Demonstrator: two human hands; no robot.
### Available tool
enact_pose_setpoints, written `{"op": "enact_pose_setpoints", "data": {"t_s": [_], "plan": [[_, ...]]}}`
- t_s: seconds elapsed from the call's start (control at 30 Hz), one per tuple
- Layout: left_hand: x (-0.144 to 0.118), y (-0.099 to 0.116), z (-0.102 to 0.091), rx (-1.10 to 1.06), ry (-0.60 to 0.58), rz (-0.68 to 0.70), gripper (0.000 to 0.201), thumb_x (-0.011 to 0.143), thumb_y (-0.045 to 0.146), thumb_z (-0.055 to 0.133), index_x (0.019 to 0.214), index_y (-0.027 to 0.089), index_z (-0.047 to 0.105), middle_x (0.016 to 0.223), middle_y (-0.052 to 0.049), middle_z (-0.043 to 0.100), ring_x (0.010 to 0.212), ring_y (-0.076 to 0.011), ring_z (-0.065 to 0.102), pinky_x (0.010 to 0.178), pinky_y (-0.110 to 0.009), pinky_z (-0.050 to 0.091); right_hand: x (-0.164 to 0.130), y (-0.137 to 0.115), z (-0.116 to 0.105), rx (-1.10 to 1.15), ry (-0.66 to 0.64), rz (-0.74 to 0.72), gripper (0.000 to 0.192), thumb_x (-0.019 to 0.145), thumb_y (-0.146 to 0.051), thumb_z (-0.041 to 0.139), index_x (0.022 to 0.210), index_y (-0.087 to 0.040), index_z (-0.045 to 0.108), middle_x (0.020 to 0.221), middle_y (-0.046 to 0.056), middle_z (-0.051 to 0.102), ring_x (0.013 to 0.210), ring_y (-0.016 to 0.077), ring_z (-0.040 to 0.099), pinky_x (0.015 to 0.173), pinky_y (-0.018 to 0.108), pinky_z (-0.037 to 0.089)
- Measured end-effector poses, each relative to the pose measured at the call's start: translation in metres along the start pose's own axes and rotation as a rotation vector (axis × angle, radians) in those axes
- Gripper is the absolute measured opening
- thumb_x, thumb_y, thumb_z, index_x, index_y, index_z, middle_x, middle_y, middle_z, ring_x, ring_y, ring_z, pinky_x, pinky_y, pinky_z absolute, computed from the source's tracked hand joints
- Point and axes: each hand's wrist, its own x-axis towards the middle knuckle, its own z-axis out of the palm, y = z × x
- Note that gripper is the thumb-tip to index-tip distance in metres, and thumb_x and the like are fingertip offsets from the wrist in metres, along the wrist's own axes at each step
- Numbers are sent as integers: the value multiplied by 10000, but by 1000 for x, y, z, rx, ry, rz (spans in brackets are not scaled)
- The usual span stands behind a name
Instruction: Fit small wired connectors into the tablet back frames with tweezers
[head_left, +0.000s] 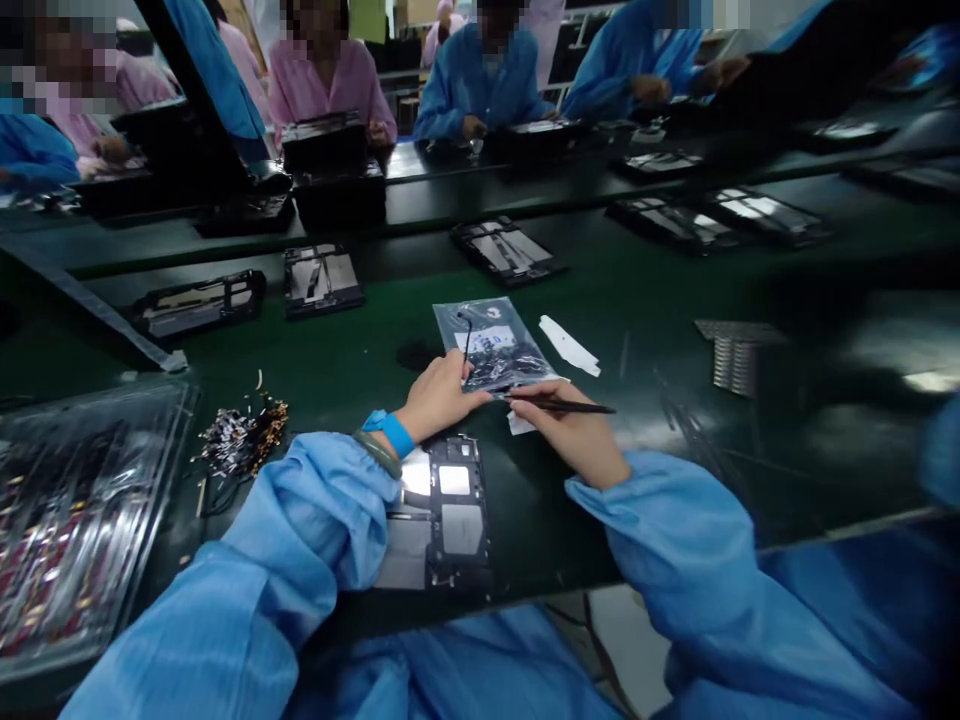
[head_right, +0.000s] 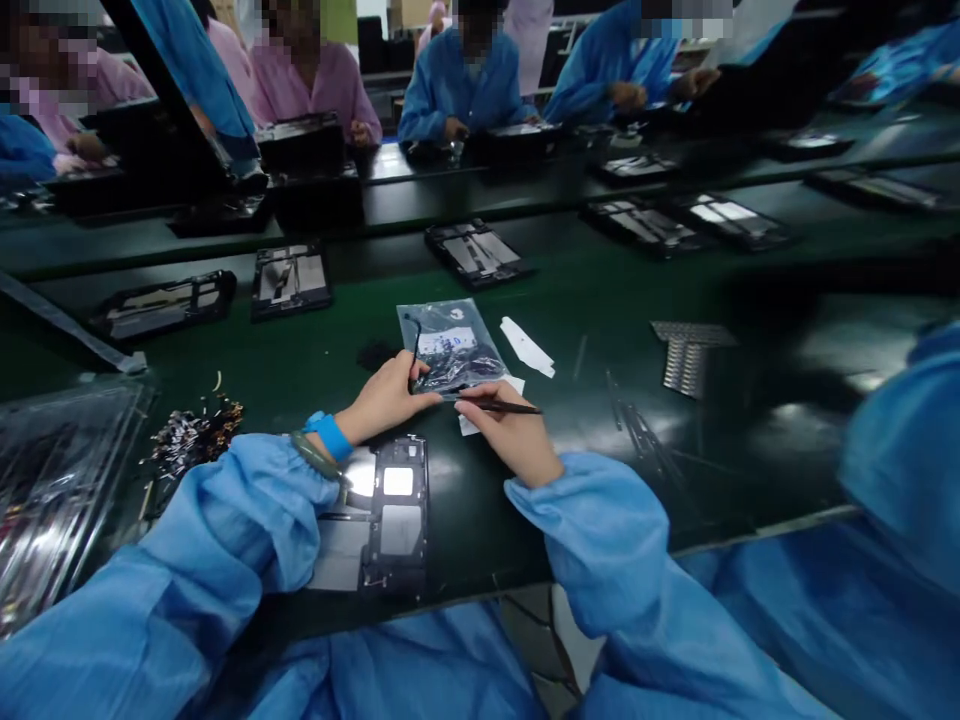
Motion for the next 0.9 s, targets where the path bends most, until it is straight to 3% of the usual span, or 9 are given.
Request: {"op": "enact_pose_setpoints", "data": {"t_s": [0.17, 0.5, 0.63, 0.8, 0.9], "plan": [[3, -3, 5, 80, 13, 22, 293, 785, 169, 605, 716, 226, 326, 960, -62, 636, 921, -214, 578, 827, -366, 431, 13, 10, 7, -71, 39, -58, 252, 692, -439, 691, 773, -207, 635, 785, 27, 670, 729, 200, 619, 752, 397, 491], [2, -3, 9, 4, 61, -19, 325, 756, 136, 632, 698, 224, 324, 922, -55, 634, 883, -203, 587, 786, -333, 419, 17, 13, 12, -70, 28, -77, 184, 715, -384, 681, 763, -208, 655, 804, 23, 678, 797, 200, 623, 780, 365, 476], [5, -3, 8, -108, 93, -70, 327, 732, 119, 653, 661, 209, 347, 812, -29, 623, 799, -171, 586, 708, -280, 399, 17, 14, 11, -37, 33, -26, 208, 700, -402, 707, 739, -205, 653, 727, 13, 664, 715, 197, 631, 729, 370, 498], [-8, 8, -9, -304, 162, -195, 285, 889, 278, 483, 647, 197, 358, 665, -13, 601, 529, -84, 494, 514, -214, 330, 7, -6, 8, 88, 63, 36, 275, 691, -458, 721, 728, -201, 631, 703, 25, 681, 662, 195, 673, 653, 345, 546], [-34, 19, -27, -572, 31, -326, 227, 916, 329, 429, 791, 159, 513, 766, -34, 654, 390, -34, 323, 411, -208, 242, -4, -29, 13, 196, 11, 77, 306, 688, -490, 722, 722, -204, 618, 712, 32, 709, 595, 179, 680, 569, 306, 562]]}}
